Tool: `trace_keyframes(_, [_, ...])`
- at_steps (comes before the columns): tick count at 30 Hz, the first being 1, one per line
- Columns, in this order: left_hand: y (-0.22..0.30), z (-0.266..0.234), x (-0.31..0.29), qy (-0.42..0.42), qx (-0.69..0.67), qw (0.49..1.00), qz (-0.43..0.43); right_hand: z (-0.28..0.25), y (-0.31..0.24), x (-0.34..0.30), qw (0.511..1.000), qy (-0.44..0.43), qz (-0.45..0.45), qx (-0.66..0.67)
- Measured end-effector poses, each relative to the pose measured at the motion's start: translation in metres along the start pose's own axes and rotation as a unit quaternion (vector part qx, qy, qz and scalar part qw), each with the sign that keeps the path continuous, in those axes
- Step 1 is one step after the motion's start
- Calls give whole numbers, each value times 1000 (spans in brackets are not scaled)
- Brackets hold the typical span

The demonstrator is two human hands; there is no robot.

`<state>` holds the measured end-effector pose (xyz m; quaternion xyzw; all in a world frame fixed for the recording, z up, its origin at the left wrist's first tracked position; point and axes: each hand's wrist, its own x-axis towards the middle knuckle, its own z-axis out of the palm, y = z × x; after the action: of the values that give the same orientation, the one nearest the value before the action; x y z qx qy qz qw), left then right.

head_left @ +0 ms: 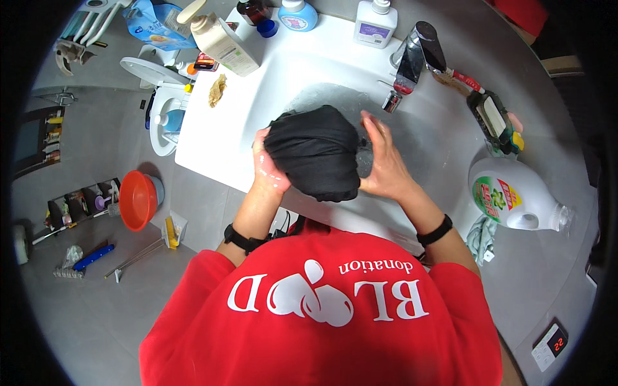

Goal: The person hand washes a black garment in a white sink. They turn on the faucet, submerge the garment, rub and squeeze it repeatedly under running water, then wring it out and rinse it again.

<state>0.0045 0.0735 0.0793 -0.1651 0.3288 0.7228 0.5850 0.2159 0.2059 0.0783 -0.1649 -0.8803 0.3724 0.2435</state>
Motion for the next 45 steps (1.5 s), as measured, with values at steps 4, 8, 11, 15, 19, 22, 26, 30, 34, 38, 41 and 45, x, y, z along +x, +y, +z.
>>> trace_keyframes(4, [-19,16,5,-55,-17,996,-63,-30,-35,26,981,34,-185,44])
trace_keyframes(8, [-32,26,-1,-116,-38,989,-84,-40,-63,36,974,43,-219,39])
trace_keyframes(11, [-38,35,-7,-190,-100,969,-125,-38,-81,31,973,118,-188,58])
trace_keyframes(15, [-38,53,-12,-188,-60,976,-94,-35,-90,12,972,194,-110,76])
trace_keyframes(19, [-41,66,-13,-142,-23,986,-78,-25,-74,-7,838,319,184,402])
trace_keyframes(22, [-51,65,-14,-115,31,992,-29,-14,-53,-17,676,310,335,579])
trace_keyframes(26, [-61,54,-22,-149,215,964,50,-2,-29,-25,546,232,429,681])
trace_keyframes(30, [-59,52,-32,-213,384,890,120,0,-21,-19,488,87,458,738])
trace_keyframes(34, [-49,63,-45,-300,484,808,152,-7,-25,-8,491,-38,434,755])
trace_keyframes(38, [-39,77,-58,-393,516,742,171,-9,-30,-1,485,-109,488,717])
trace_keyframes(41, [-33,88,-63,-461,579,616,271,-4,-29,10,477,-176,412,756])
trace_keyframes(45, [-28,101,-69,-509,626,507,306,-12,-27,14,528,-150,438,712])
